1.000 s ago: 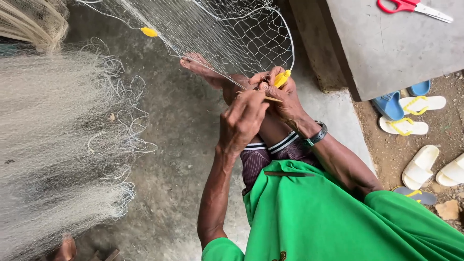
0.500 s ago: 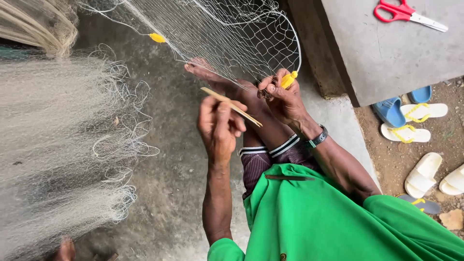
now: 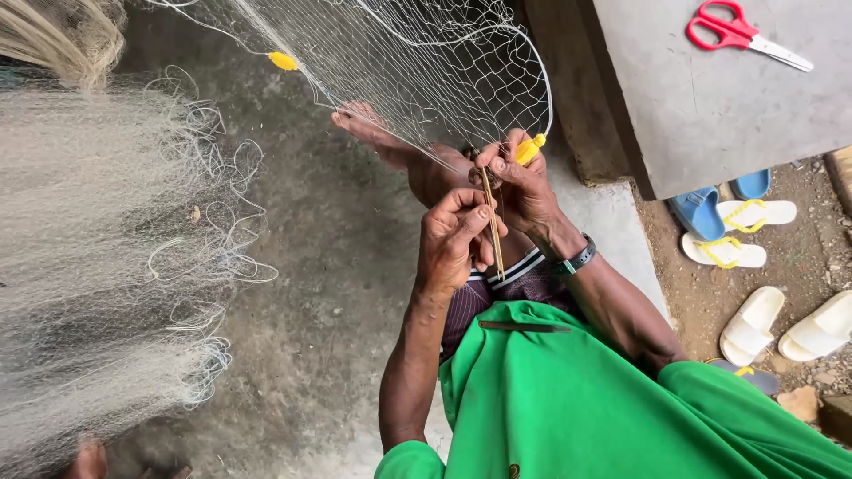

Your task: The person sits on the ground and repairs a fishing net using a wooden needle and yellow thread. They repeatedly pull the thread through the mesh to mend holes in the net.

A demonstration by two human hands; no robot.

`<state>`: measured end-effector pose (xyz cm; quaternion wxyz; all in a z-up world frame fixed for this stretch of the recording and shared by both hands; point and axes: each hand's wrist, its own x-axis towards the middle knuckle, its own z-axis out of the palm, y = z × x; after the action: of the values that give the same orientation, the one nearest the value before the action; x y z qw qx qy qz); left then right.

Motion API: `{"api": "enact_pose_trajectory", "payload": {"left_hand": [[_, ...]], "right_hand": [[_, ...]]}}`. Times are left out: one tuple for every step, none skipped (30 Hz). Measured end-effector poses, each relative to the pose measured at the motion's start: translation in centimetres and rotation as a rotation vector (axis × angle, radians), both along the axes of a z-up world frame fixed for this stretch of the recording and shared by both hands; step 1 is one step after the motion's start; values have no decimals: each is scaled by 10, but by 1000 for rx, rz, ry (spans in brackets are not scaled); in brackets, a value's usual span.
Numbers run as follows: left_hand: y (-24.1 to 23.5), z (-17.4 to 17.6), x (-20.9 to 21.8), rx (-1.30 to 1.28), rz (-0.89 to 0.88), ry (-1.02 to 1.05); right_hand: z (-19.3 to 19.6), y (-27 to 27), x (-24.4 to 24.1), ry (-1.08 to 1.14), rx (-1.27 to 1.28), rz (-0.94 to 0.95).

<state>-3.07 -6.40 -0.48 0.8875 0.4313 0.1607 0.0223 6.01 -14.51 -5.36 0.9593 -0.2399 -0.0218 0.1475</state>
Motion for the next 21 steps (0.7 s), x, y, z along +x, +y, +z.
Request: {"api": "enact_pose_trajectory", "payload": {"left_hand": [[0,-2,1,-3,2,-1],[0,-5,2,-13,13,5],[-1,-7,3,-24,24,11],[-1,-9,3,-24,23,9],[-1,-10,3,-13,30,4],[-2,-12,2,-1,35,0],[-1,-12,3,-1,33,-1],[0,-12,4,41,40,-12],[2,-12,5,82,48,-24],[2,-13,5,84,46,-24],[2,-14,5,71,43,-23],[2,-16,3,57,42,-18],[2,-15,1,59,43,-14],[2,-15,1,22,22,-3],[1,-14,0,-16,2,8],[1,-14,0,-16,0,11],[1,-15,-1,-17,3,15],[1,-15,-2,-17,8,19],[2,-15,-1,-16,8,20],[3,-16,0,-19,16,13],[4,-17,2,-21,24,6]], "right_hand": [[-2,0,1,-1,-3,2],[-5,-1,2,-11,-9,9],[-8,-1,3,-22,-16,17],[-10,-1,2,-23,-16,16],[-12,-2,1,-23,-8,12],[-14,-2,0,-21,0,7],[-12,-2,0,-22,1,4],[-10,-1,0,-16,7,15],[-7,0,-1,-10,13,25],[-8,0,1,-10,15,24],[-8,0,2,-15,8,26],[-9,0,1,-15,2,31],[-9,1,1,-11,3,32],[-9,1,1,7,27,26],[-10,2,2,24,51,21],[-11,0,2,26,50,18],[-12,-1,2,28,40,19],[-13,-1,2,28,32,21],[-14,-1,2,29,32,22],[-14,-1,2,25,36,31],[-14,-1,2,20,40,40]]}}
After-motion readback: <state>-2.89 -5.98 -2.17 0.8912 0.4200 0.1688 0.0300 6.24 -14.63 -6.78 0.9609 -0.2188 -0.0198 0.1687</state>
